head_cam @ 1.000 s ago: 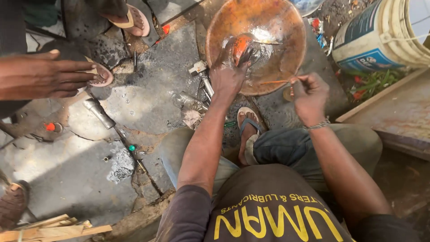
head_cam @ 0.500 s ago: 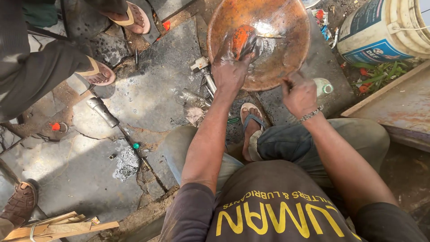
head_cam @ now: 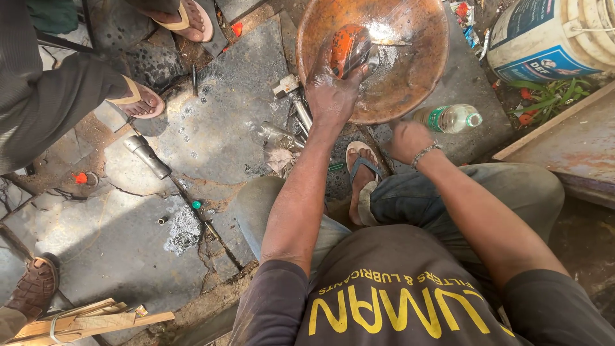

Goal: The person cleans a metal part using a screwdriver and a cloth before pouring liquid from a bottle onto it. They then insert a metal component into the part and use a hammer to secure the pieces together.

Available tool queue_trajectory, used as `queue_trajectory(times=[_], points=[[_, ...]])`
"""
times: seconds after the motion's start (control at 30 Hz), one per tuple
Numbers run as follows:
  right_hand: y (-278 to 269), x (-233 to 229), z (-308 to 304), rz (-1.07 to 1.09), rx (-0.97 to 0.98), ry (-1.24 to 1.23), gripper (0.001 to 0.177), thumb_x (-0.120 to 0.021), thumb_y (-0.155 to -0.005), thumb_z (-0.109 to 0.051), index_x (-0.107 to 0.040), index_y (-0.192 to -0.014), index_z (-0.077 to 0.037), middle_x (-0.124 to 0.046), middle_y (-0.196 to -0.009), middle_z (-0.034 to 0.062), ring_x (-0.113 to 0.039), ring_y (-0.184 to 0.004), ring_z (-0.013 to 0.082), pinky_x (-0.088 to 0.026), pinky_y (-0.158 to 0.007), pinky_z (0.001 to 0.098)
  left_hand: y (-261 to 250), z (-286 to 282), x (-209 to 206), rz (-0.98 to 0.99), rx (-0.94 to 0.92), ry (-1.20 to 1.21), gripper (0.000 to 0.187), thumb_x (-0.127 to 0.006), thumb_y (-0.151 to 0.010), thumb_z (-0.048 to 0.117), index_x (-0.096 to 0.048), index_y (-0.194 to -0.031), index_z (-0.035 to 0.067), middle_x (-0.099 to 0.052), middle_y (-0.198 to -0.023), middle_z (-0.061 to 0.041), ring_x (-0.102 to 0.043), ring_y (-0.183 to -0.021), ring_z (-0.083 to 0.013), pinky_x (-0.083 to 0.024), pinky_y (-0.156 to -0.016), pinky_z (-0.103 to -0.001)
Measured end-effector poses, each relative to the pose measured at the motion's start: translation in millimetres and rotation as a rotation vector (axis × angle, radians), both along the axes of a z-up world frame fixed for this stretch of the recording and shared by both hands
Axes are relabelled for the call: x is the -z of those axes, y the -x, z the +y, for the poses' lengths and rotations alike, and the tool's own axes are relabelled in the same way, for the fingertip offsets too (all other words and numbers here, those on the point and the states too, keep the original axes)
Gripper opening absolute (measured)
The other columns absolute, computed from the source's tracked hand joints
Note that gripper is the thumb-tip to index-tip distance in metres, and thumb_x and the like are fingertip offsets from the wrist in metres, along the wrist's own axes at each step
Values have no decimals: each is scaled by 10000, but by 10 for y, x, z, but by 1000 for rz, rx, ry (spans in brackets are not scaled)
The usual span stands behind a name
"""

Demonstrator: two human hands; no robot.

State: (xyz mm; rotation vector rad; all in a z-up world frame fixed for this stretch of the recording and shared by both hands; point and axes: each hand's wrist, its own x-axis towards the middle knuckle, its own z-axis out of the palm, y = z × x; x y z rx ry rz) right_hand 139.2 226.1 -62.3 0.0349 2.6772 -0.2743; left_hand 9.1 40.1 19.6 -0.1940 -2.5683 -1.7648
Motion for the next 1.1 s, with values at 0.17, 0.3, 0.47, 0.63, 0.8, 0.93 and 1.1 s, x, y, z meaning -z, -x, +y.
queue_trajectory(times=[0.17, 0.3, 0.47, 0.63, 0.8, 0.93, 1.1], points=[[357, -463, -563, 181, 285, 560, 621, -823, -813, -220, -574, -1311, 56, -704, -1162, 246, -729, -1009, 318, -573, -869, 424, -51, 84, 19, -25, -35, -120, 767, -887, -800, 237, -506, -1438, 45, -736, -1205, -175, -752, -1099, -281, -614, -980, -414], [501, -458, -841, 151, 601, 1310, 640, -780, -787, -7, -511, -1366, 44, -677, -1266, 132, -675, -1129, 214, -585, -981, 360, -116, 128, -52, -83, -41, -261, 758, -861, -812, 195, -479, -1448, 43, -738, -1153, -167, -759, -1044, -264, -645, -902, -399], [559, -560, -886, 548, 591, 939, 456, -813, -889, 4, -520, -1231, 75, -697, -1196, 148, -692, -1106, 217, -583, -952, 368, -114, 112, -106, -44, -10, -229, 803, -870, -819, 192, -430, -1479, 67, -721, -1122, -154, -758, -1024, -268, -658, -874, -414], [523, -563, -541, 364, 742, 1134, 254, -676, -871, 71, -668, -1125, 52, -646, -894, 114, -552, -687, 146, -458, -581, 329, -32, -55, -201, -298, 278, -349, 963, -842, -736, 172, -326, -1549, 161, -730, -1136, -150, -746, -1068, -277, -652, -907, -445], [437, -710, -466, 231, 847, 1423, 259, -648, -859, 71, -624, -1112, 19, -675, -899, 51, -543, -613, 77, -483, -568, 269, 41, -13, 115, -332, 262, -348, 832, -853, -777, 145, -448, -1504, 134, -677, -1292, -179, -655, -1221, -315, -588, -991, -451], [354, -785, -411, 195, 906, 1470, 219, -650, -873, 60, -610, -1087, 39, -637, -847, 64, -510, -565, 97, -530, -588, 326, 43, 42, 196, -454, 251, -306, 714, -826, -826, 189, -515, -1462, 99, -668, -1313, -197, -676, -1217, -294, -568, -1004, -389], [286, -918, -455, 123, 958, 1537, 257, -669, -858, 23, -602, -1106, 21, -608, -808, 48, -486, -537, 90, -529, -614, 369, 31, 175, 571, -522, 273, -432, 657, -784, -886, 270, -526, -1446, 43, -712, -1284, -206, -698, -1205, -289, -550, -1015, -379]])
